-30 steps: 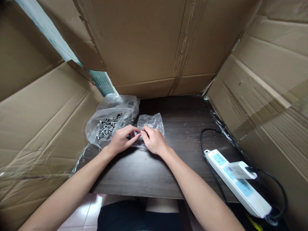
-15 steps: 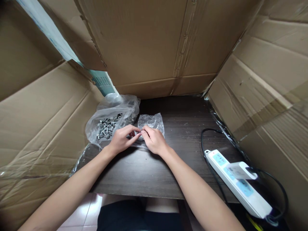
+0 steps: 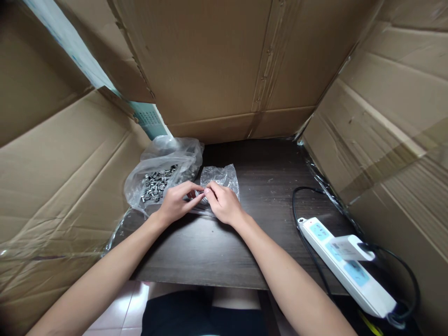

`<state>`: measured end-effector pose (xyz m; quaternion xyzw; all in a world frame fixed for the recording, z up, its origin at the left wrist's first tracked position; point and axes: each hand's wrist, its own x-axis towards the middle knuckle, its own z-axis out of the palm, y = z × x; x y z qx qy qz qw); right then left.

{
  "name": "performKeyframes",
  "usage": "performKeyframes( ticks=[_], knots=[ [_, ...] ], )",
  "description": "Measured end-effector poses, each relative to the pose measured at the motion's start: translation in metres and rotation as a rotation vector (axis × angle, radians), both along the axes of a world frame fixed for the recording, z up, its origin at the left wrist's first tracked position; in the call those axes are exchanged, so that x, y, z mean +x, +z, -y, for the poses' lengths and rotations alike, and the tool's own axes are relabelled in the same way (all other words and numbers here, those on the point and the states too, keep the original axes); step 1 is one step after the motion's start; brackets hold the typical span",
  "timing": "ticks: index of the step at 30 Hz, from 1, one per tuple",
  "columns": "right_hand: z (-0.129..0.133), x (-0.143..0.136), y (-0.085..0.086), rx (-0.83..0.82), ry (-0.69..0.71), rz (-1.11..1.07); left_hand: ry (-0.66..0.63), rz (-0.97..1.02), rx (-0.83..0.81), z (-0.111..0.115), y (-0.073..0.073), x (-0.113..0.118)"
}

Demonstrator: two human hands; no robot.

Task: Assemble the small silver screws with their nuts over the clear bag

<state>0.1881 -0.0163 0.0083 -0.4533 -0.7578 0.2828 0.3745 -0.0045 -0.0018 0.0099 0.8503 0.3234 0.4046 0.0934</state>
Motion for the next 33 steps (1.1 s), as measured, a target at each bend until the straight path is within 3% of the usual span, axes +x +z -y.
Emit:
performKeyframes(
  ticks=[33],
  knots=[
    [-0.0006,-0.0007,-0.0051,0.016,0.001,0.017,0.005,-0.026,-0.010,-0.0003,-0.0002,0.0001]
  ],
)
